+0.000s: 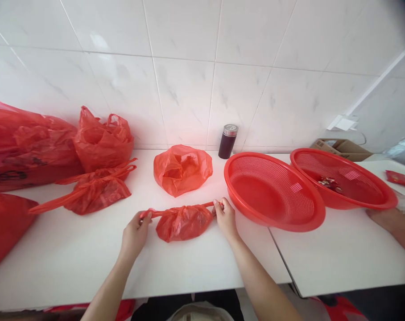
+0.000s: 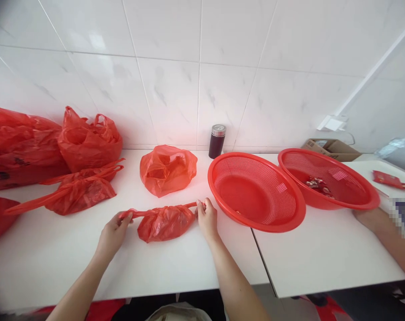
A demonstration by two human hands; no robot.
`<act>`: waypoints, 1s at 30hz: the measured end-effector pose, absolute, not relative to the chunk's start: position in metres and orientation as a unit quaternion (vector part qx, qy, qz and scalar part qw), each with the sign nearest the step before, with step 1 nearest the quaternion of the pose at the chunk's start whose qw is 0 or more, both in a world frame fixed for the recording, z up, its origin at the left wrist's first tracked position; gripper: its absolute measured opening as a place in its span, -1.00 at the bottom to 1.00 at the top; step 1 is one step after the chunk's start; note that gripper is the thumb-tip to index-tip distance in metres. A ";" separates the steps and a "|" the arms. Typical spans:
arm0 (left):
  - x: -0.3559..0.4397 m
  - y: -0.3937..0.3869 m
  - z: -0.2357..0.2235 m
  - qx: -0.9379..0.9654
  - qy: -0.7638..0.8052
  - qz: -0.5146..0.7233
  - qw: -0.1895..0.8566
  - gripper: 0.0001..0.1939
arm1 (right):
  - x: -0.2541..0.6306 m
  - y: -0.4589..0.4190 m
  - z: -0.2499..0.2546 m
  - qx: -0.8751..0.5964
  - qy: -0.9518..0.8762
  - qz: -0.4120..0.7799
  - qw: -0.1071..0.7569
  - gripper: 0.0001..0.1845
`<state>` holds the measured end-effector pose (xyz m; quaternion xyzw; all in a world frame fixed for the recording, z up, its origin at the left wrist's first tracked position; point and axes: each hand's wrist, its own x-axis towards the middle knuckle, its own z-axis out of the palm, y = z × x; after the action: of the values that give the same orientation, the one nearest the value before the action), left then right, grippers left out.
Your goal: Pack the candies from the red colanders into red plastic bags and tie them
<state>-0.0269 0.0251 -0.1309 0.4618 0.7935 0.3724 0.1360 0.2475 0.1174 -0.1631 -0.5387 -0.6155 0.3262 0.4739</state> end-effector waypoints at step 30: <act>-0.192 0.057 -0.013 0.610 0.751 0.056 0.246 -0.80 | 0.244 0.109 -0.167 -0.511 -0.591 0.422 0.461 -0.67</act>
<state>-0.1918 0.0568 -0.0133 0.6103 0.7508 0.0561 0.2463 0.2441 0.1095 -0.1669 -0.5105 -0.5907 0.4220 0.4608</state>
